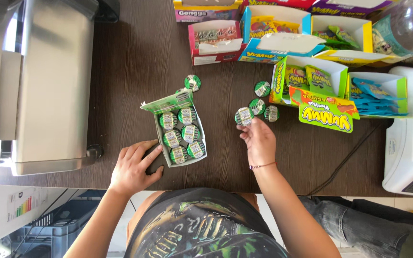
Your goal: The person picks up candy pieces from a pile on the counter and places them into a small green box one by one.
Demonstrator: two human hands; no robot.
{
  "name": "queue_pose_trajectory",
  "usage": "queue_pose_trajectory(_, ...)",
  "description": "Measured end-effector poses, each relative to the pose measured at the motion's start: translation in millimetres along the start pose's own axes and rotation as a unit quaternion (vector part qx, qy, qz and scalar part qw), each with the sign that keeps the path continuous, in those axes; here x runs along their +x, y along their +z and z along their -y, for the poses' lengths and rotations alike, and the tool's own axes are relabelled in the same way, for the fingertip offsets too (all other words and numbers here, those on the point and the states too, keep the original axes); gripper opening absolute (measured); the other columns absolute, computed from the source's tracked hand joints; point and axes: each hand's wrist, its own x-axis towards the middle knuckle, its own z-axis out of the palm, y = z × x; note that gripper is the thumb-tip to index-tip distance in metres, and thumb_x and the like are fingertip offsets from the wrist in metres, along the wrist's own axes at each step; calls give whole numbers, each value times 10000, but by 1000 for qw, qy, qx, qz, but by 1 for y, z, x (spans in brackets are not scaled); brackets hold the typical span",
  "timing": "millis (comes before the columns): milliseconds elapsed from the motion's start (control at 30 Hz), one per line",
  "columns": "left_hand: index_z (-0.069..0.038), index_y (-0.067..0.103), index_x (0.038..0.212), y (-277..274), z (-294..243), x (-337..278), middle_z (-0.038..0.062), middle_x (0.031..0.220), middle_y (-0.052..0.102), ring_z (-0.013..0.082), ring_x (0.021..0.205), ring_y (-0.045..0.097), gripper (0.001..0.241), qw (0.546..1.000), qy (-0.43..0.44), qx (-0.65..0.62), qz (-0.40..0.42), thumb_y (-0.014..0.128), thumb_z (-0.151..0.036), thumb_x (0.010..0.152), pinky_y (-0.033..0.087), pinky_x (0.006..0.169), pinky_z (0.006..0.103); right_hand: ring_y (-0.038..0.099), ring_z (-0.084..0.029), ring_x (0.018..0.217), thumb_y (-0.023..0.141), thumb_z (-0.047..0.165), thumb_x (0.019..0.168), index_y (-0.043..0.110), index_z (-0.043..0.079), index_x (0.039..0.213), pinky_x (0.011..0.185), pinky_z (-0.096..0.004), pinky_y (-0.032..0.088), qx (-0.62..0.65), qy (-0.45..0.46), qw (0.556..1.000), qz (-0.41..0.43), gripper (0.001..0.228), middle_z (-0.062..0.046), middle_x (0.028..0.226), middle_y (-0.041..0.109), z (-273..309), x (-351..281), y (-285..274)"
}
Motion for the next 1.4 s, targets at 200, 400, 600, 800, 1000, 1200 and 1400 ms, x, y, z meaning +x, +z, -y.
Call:
queue_pose_trajectory(200,-322,627,1405,-2,-1,2,-8,1252,677,202,1172,646,633,1000,3,-7,-9,714,-464,794,460,945,356,746,-234,884,630,41,962,591,-24,1332,695,-281,655,-68,-14,986,152,378,-162,1114,703,16,-39,13)
queue_pose_trajectory(400,-280,651,1378,-4,0,0,25,1239,686,232,1160,658,603,999,2,-28,-23,730,-426,799,469,931,373,717,-173,822,742,18,883,664,73,1346,699,-282,649,-346,-110,880,306,472,-92,1026,698,42,-55,42)
queue_pose_trajectory(600,-284,624,1411,-5,2,-4,28,1286,665,226,1207,638,610,999,-7,-49,-10,717,-406,821,462,957,379,721,-189,799,754,263,889,754,233,1079,705,-337,603,-614,-226,692,305,193,22,887,746,29,-63,63)
queue_pose_trajectory(800,-290,610,1423,-5,2,-6,12,1298,661,211,1236,623,627,999,-15,-52,-4,727,-394,816,457,976,376,660,-207,907,735,300,898,765,277,1014,770,-344,585,-651,-393,589,275,122,52,1001,638,3,-62,52)
queue_pose_trajectory(1000,-312,595,1436,-3,2,-8,-11,1299,653,188,1237,615,637,999,-16,-41,-4,715,-422,820,455,974,365,658,-254,949,756,227,878,776,229,983,813,-370,569,-592,-422,629,274,107,2,1025,622,6,-64,51)
queue_pose_trajectory(1200,-320,592,1438,-3,3,-8,-8,1301,654,190,1241,613,632,999,-13,-41,0,708,-429,826,456,980,364,647,-264,1069,766,198,888,741,183,1097,913,-374,538,-602,-450,646,138,212,-30,1124,614,36,-13,23)
queue_pose_trajectory(1400,-303,626,1409,-3,3,-3,3,1273,667,200,1195,639,632,999,4,-37,-13,720,-422,795,472,948,368,645,-330,1082,815,140,822,739,62,1177,921,-435,539,-652,-503,567,16,371,-109,1245,654,22,41,-23)
